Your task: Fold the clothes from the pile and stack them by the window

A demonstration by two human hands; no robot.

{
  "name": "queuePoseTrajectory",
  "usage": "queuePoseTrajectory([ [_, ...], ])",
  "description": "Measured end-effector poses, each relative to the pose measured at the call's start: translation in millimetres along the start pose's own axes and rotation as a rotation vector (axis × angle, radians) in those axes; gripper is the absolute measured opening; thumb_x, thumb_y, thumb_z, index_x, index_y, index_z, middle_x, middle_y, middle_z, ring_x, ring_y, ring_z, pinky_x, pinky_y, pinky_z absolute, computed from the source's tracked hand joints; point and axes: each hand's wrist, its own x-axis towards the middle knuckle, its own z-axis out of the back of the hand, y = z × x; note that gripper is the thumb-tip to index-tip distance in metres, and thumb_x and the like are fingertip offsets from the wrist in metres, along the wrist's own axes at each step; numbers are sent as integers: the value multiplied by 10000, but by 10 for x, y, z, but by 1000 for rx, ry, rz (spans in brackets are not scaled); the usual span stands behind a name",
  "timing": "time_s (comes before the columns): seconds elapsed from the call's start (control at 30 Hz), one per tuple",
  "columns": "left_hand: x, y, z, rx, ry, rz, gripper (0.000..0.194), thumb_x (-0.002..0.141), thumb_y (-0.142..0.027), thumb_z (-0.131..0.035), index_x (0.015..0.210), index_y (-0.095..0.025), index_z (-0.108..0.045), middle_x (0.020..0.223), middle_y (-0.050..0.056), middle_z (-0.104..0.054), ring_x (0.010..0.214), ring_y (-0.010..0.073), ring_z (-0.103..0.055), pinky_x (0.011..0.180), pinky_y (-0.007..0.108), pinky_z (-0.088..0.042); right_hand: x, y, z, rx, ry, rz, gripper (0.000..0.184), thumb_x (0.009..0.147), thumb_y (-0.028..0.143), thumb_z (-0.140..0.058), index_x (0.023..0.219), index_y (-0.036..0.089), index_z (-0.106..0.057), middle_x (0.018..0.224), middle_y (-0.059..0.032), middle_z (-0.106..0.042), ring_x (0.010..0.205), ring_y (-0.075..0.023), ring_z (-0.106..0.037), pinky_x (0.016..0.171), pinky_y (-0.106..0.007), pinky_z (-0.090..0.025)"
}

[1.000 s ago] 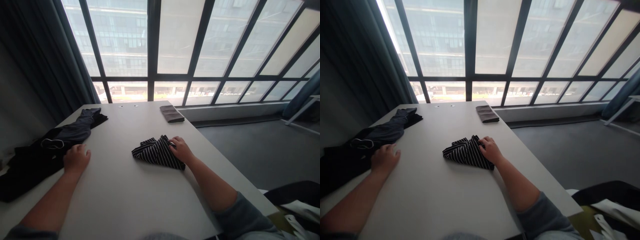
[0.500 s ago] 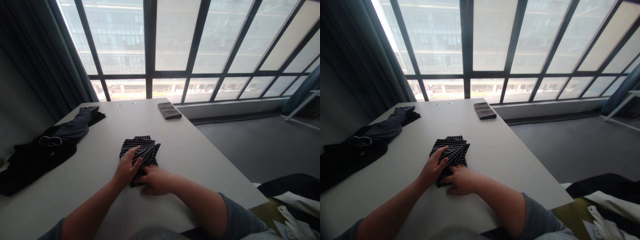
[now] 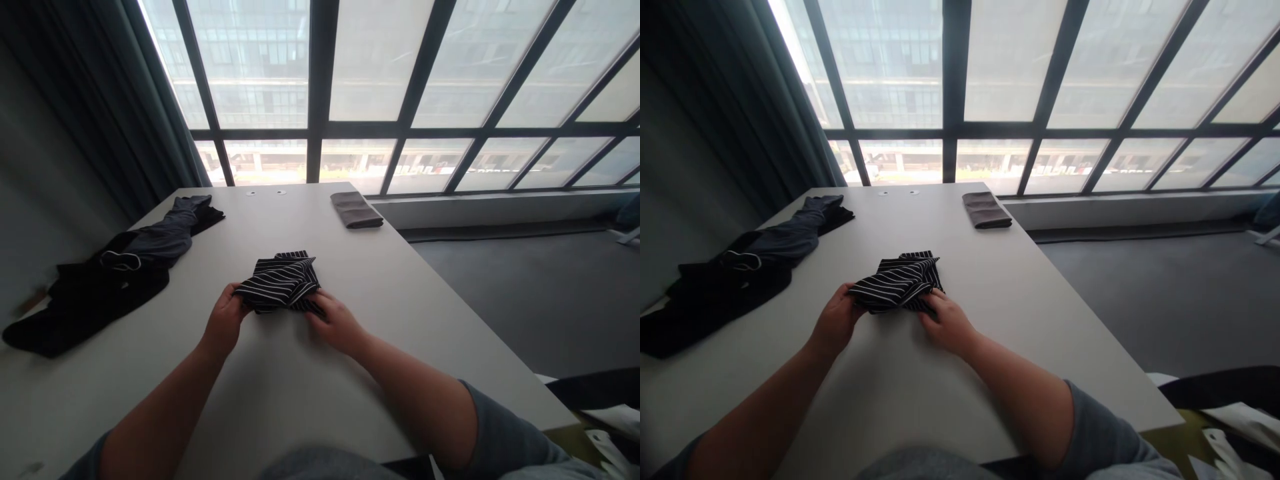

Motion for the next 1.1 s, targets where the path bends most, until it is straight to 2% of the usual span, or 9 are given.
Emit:
queuePoseTrajectory([
  [0.13,30,-79,94,-47,-30,16,350,700,-453,-783,916,-216,-643,997,78,-675,886,251,-660,718,341,-577,51,-43,135,217,-320,-39,168,951,301,-617,1026,211,-737,1078,-71,-714,980,-208,-689,889,-338,-555],
  [0.27,136,-22,184,-33,-172,70,329,765,-489,-683,916,-218,-574,820,12,-613,727,186,-602,632,301,-531,45,16,241,264,-386,0,205,926,338,-685,771,208,-653,766,-14,-638,719,-156,-592,679,-281,-480],
  [0.4,195,13,200,-101,-213,34,359,720,-428,-744,949,-224,-557,813,-19,-606,728,146,-580,654,252,-513,15,117,278,115,-396,136,297,853,231,-726,684,213,-483,699,34,-507,632,-114,-440,594,-251,-361],
  [0.5,163,-29,167,-220,-64,123,344,717,-419,-723,955,-228,-564,819,13,-637,736,185,-632,642,290,-535,14,101,321,73,-426,211,315,855,121,-616,672,214,-377,706,35,-465,620,-108,-390,565,-246,-302],
  [0.63,59,-133,171,-143,146,153,343,762,-461,-713,981,-228,-588,762,18,-666,663,220,-654,593,322,-530,40,-70,474,102,-610,182,255,862,129,-593,718,222,-404,749,25,-480,675,-125,-443,616,-255,-356],
  [0.73,-9,-206,226,312,334,-33,433,706,-449,-819,1047,-249,-641,822,6,-721,701,227,-676,635,309,-524,57,-192,613,92,-776,90,101,870,169,-627,938,230,-584,807,29,-544,687,-128,-489,644,-260,-409],
  [0.8,-21,-231,263,715,387,-214,398,735,-411,-797,1089,-271,-683,952,21,-761,859,259,-709,750,324,-532,67,-224,685,59,-778,75,245,871,167,-619,1104,234,-652,858,21,-591,708,-132,-532,670,-267,-443],
  [0.93,54,-240,351,1160,145,-259,283,882,-238,-556,1117,-267,-710,1188,64,-739,1032,278,-695,818,336,-505,89,-191,777,-41,-707,129,245,864,128,-560,977,228,-754,829,4,-611,722,-144,-571,675,-279,-458],
  [1.1,206,-254,567,1271,-167,-224,274,898,-233,-528,1098,-236,-714,1163,129,-700,965,317,-676,709,357,-468,92,-169,897,-86,-803,137,254,848,146,-549,925,227,-777,827,-8,-602,746,-157,-581,695,-291,-475],
])
